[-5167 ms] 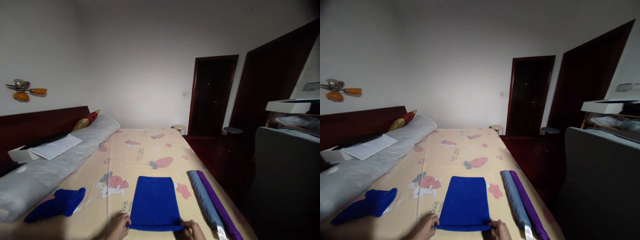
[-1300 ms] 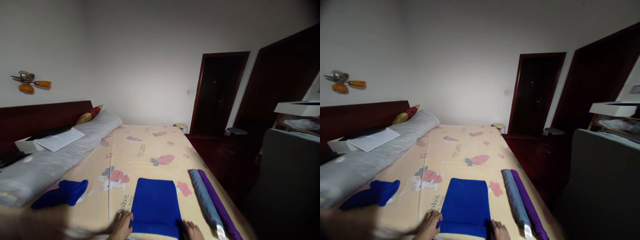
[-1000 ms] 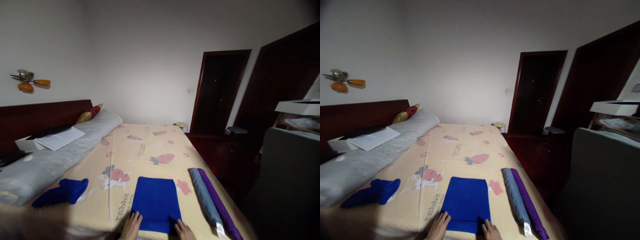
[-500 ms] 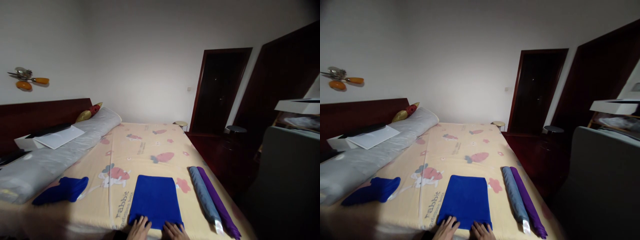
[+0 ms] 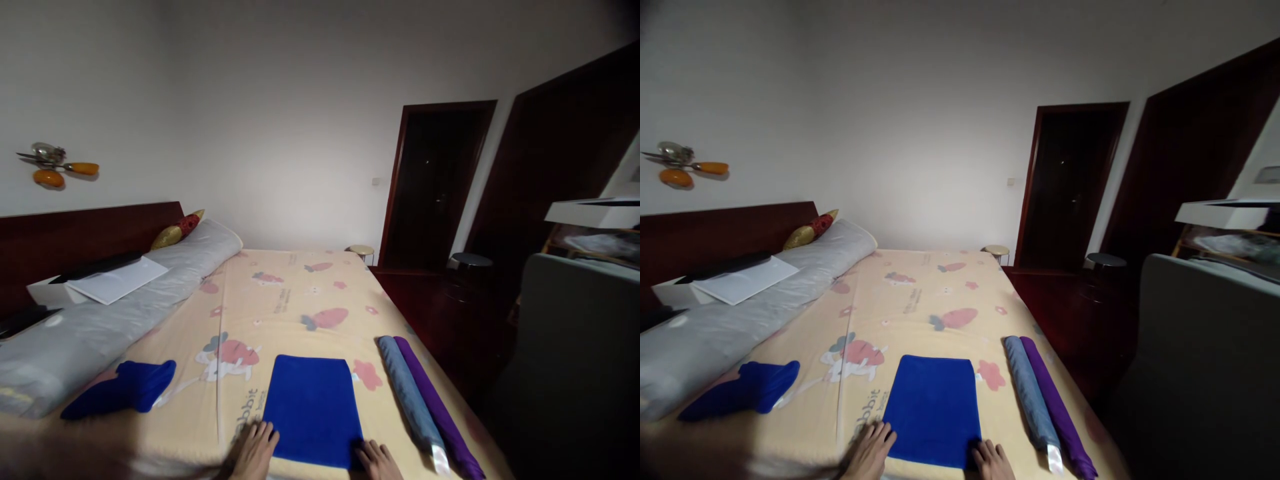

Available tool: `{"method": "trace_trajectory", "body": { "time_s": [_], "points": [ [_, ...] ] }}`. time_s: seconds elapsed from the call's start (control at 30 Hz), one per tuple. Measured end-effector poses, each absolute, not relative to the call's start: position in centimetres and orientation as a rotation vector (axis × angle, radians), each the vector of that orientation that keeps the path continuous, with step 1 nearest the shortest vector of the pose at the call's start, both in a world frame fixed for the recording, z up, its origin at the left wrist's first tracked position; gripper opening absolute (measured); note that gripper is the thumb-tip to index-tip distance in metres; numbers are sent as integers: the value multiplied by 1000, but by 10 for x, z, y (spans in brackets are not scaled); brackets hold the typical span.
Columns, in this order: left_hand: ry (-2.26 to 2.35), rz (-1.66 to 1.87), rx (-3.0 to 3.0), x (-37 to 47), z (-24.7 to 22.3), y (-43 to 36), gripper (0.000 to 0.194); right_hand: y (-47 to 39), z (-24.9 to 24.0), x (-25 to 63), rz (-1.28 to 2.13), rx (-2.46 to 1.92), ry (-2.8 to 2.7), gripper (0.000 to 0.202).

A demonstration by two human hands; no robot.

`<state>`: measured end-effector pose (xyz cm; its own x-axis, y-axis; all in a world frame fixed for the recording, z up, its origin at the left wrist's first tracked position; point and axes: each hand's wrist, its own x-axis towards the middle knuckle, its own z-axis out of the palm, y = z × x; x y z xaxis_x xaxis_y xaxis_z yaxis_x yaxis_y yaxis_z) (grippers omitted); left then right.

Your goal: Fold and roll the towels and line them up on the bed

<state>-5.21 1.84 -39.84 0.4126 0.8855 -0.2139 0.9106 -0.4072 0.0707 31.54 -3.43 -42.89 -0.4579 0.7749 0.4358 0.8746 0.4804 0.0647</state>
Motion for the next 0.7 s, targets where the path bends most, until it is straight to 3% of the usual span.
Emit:
{"method": "trace_trajectory", "body": {
  "time_s": [0.33,0.53,0.7],
  "points": [
    [1635,-71,2366,-47,-353,15,49,-28,-431,309,-255,-1595,-2335,12],
    [1696,-102,2262,-45,-340,9,37,-30,-426,309,93,-1779,-2278,24],
    [1777,-154,2198,-47,-348,9,34,-31,-434,316,150,-1775,-2319,36]
  ]
}}
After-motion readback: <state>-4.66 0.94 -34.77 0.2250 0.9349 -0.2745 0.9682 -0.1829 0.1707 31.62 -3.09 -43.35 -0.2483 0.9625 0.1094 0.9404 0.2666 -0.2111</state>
